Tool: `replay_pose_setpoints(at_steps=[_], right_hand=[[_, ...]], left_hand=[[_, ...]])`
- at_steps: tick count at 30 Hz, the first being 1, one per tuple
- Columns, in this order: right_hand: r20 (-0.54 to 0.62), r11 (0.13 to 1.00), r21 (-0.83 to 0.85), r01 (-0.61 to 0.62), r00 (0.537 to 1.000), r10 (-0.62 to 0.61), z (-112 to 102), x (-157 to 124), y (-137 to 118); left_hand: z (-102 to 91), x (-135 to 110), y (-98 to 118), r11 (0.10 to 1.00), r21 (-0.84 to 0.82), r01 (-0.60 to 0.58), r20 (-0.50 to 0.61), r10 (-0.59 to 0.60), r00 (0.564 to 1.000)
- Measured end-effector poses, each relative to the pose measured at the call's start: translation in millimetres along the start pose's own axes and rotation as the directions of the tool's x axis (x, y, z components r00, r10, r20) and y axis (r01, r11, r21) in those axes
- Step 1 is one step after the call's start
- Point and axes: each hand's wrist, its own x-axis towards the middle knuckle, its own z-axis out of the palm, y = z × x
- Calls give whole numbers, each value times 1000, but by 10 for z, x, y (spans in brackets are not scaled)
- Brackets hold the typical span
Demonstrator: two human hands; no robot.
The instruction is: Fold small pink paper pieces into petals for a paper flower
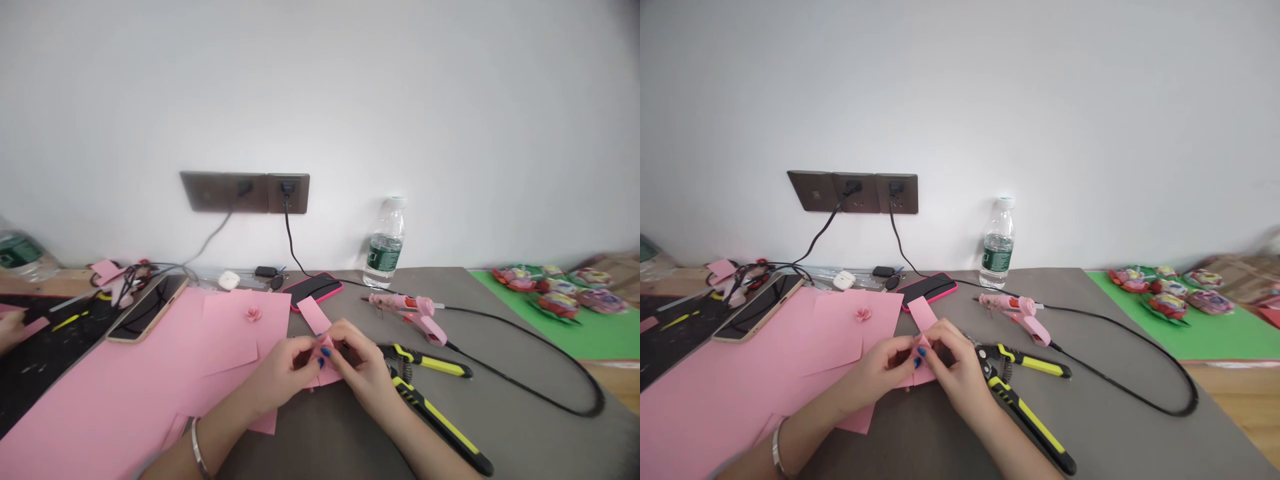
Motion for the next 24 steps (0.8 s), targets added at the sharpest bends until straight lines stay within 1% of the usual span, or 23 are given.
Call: replay_pose_setpoints(at_steps=[2,5,7,9,13,18,24], right_hand=[[-40,999,5,36,999,-36,-10,6,11],[-97,996,3,89,991,-88,-27,17,27],[-84,994,-8,108,990,-109,-36,26,23],[-57,992,-29,125,990,-127,-39,32,7],[-35,987,-73,144,988,-147,-42,34,-29],[13,975,-124,186,982,-186,-65,38,-35],[45,948,-188,256,967,-252,-86,41,-11]], left_hand=[[-27,11,-15,996,-91,-19,-30,16,999],[-83,25,-32,978,-203,-40,-126,15,992],[-108,34,-41,966,-256,-21,-168,-23,986],[-115,43,-49,953,-303,17,-187,-77,979],[-96,55,-60,926,-363,101,-177,-175,969],[-85,55,-35,900,-429,71,-251,-194,948],[-75,54,16,854,-519,28,-249,-183,951]])
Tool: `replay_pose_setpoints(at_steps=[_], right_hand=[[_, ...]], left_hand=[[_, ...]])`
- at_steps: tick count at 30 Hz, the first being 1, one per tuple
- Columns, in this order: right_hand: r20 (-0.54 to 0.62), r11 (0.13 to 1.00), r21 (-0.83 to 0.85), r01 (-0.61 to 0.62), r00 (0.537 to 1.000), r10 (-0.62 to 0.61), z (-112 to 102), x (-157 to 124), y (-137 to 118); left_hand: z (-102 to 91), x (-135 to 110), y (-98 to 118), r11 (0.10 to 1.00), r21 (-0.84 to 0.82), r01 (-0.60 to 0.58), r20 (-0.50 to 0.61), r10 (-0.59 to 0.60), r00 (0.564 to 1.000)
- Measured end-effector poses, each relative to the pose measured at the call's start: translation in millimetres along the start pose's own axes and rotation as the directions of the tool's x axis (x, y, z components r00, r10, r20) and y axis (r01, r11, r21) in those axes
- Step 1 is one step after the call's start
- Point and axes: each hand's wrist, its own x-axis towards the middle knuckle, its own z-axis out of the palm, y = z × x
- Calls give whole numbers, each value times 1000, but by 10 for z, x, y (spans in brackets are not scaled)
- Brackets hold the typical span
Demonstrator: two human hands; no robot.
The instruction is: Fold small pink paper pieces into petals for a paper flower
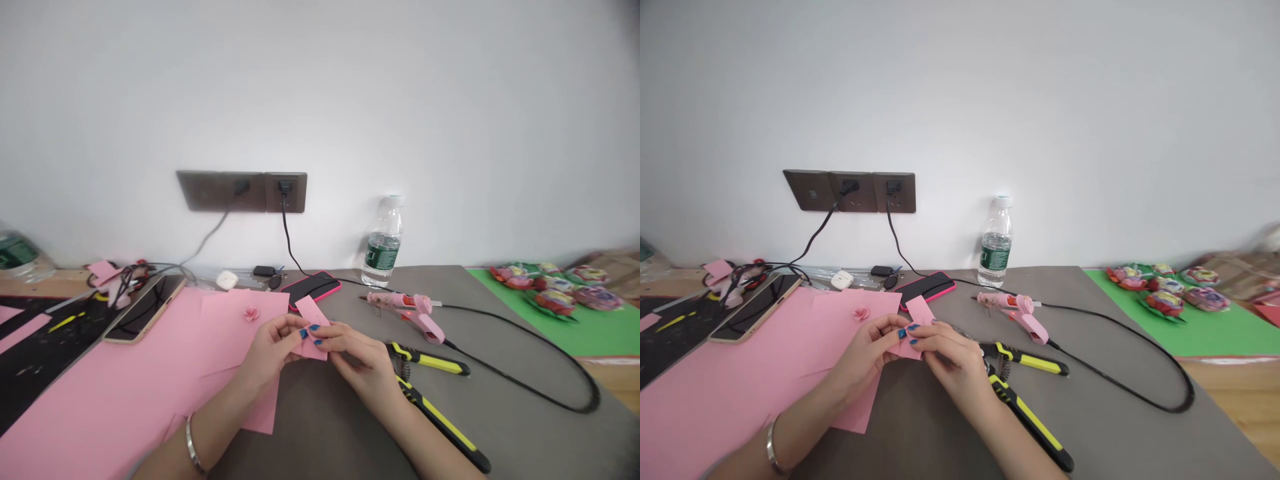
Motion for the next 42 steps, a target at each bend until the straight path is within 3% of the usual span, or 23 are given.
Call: replay_pose_setpoints(at_steps=[7,12,19,26,32,38,42], right_hand=[[-35,997,-4,73,997,-73,26,22,2],[-65,999,-5,40,997,-41,25,34,-36],[-44,1000,-3,6,999,-6,17,-12,-57],[-149,994,45,-102,983,107,33,-16,-33],[-37,965,99,-242,968,246,75,-54,-1],[178,772,385,-505,862,475,151,-85,37],[160,736,443,-512,853,497,152,-61,26]], left_hand=[[-35,17,6,996,76,-36,-4,37,999],[-29,0,40,934,272,-231,46,228,973],[-33,-1,-11,963,224,-149,93,131,987],[-1,-31,-2,917,312,-247,193,193,962],[-24,-20,-15,885,382,-267,115,241,964],[-17,-30,24,875,391,-285,92,272,958],[-8,-27,6,913,335,-231,127,200,972]])
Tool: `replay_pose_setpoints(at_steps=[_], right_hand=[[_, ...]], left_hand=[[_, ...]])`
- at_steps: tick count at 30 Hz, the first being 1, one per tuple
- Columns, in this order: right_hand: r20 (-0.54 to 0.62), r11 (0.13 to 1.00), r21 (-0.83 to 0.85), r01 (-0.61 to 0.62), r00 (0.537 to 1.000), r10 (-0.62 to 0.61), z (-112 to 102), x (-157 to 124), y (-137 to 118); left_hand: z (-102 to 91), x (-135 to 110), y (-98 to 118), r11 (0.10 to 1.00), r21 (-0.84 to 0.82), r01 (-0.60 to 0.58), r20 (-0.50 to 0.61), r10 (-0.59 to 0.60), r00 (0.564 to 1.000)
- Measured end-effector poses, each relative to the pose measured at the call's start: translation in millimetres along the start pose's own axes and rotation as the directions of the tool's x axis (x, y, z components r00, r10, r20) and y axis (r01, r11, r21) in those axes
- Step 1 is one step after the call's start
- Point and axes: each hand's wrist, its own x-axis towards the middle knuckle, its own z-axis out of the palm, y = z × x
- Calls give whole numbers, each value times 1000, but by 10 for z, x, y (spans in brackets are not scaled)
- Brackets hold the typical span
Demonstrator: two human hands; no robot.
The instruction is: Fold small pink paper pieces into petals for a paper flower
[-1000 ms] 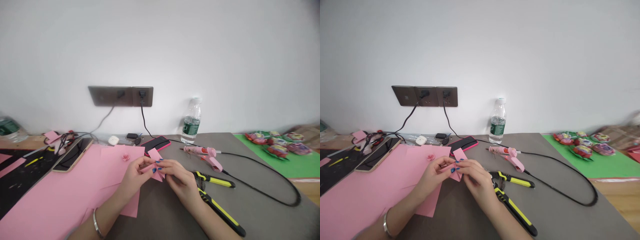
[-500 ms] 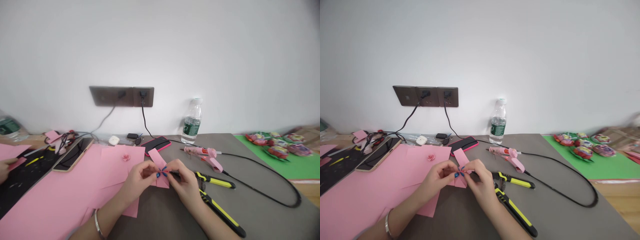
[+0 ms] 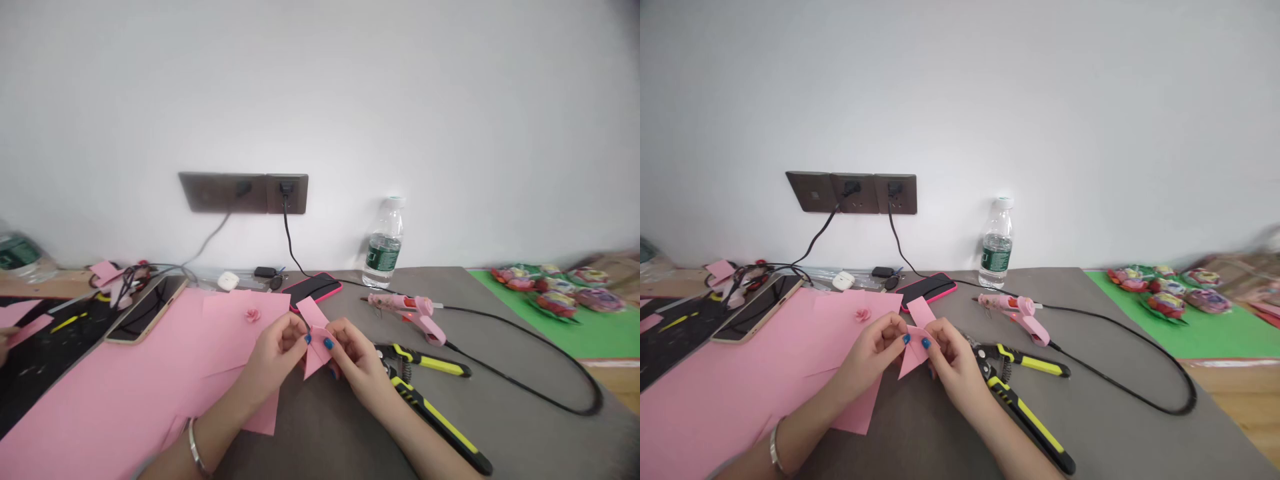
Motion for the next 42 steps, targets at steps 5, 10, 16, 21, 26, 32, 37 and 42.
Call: replay_pose_setpoints(at_steps=[5,10,16,21,26,32,37,42], right_hand=[[-29,996,-59,60,998,-62,-19,11,4],[-97,978,-170,120,986,-138,-41,12,42],[-9,1000,-15,-12,1000,12,-26,-18,50],[78,978,165,-131,990,120,-8,8,25],[136,935,278,-221,972,190,-30,30,29],[149,880,417,-229,972,182,-13,-8,78],[35,833,532,-155,986,161,11,10,81],[-30,917,386,-101,992,122,1,25,75]], left_hand=[[3,-4,-47,999,-40,28,54,-25,998],[-21,19,-51,993,66,-99,-79,104,991],[10,-18,1,999,-26,-37,1,37,999],[48,-51,27,997,-73,31,85,-25,996],[36,-47,36,992,-122,-1,92,12,996],[36,-75,49,980,-194,-47,196,86,977],[17,-100,38,971,138,-195,131,177,975],[-2,-106,45,907,334,-256,143,219,965]])
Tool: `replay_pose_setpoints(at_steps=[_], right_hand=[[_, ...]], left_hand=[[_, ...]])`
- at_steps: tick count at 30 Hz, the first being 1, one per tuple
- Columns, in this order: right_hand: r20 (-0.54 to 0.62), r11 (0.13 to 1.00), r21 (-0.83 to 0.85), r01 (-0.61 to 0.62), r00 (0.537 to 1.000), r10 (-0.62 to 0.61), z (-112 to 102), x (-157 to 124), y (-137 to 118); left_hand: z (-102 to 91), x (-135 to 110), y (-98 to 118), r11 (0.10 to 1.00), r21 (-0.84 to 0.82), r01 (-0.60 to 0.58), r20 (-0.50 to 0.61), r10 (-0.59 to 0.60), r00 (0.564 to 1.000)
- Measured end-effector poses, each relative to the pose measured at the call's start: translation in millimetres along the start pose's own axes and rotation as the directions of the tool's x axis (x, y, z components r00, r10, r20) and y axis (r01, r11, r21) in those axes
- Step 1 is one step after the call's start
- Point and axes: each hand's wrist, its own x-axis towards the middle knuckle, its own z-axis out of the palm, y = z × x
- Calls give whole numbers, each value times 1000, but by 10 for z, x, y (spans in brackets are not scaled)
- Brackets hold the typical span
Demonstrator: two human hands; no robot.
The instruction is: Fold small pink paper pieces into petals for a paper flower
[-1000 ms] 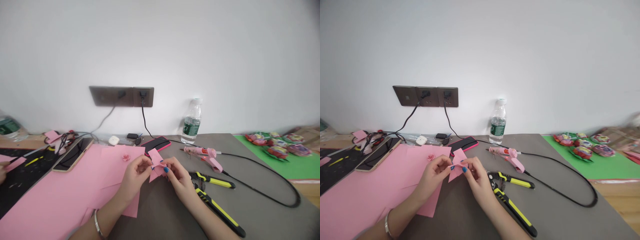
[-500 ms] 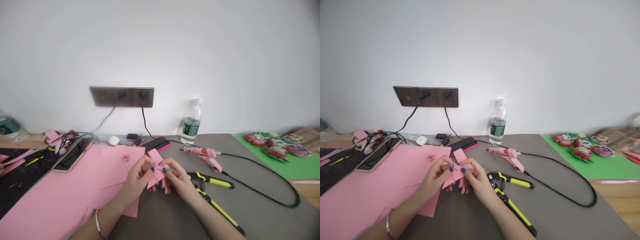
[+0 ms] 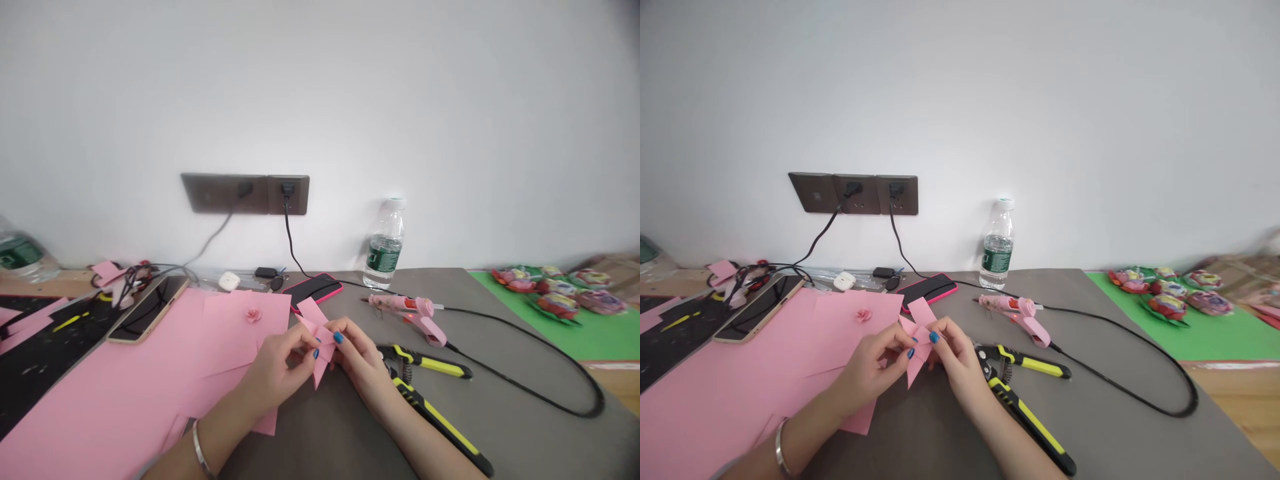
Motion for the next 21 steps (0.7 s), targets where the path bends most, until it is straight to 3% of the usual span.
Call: replay_pose_setpoints(at_steps=[4,9,16,21], right_hand=[[-56,983,-177,53,996,-64,-21,8,-9],[-94,955,-260,144,980,-173,-33,26,-35],[-59,946,-263,189,976,-211,-32,32,-19],[-69,947,-280,158,980,-184,-35,21,-14]], left_hand=[[2,14,-12,998,-48,37,-42,-39,998],[3,53,-50,987,-126,101,-162,-121,979],[0,91,-114,914,-368,169,-165,-243,956],[11,95,-103,895,-397,202,-144,-278,950]])
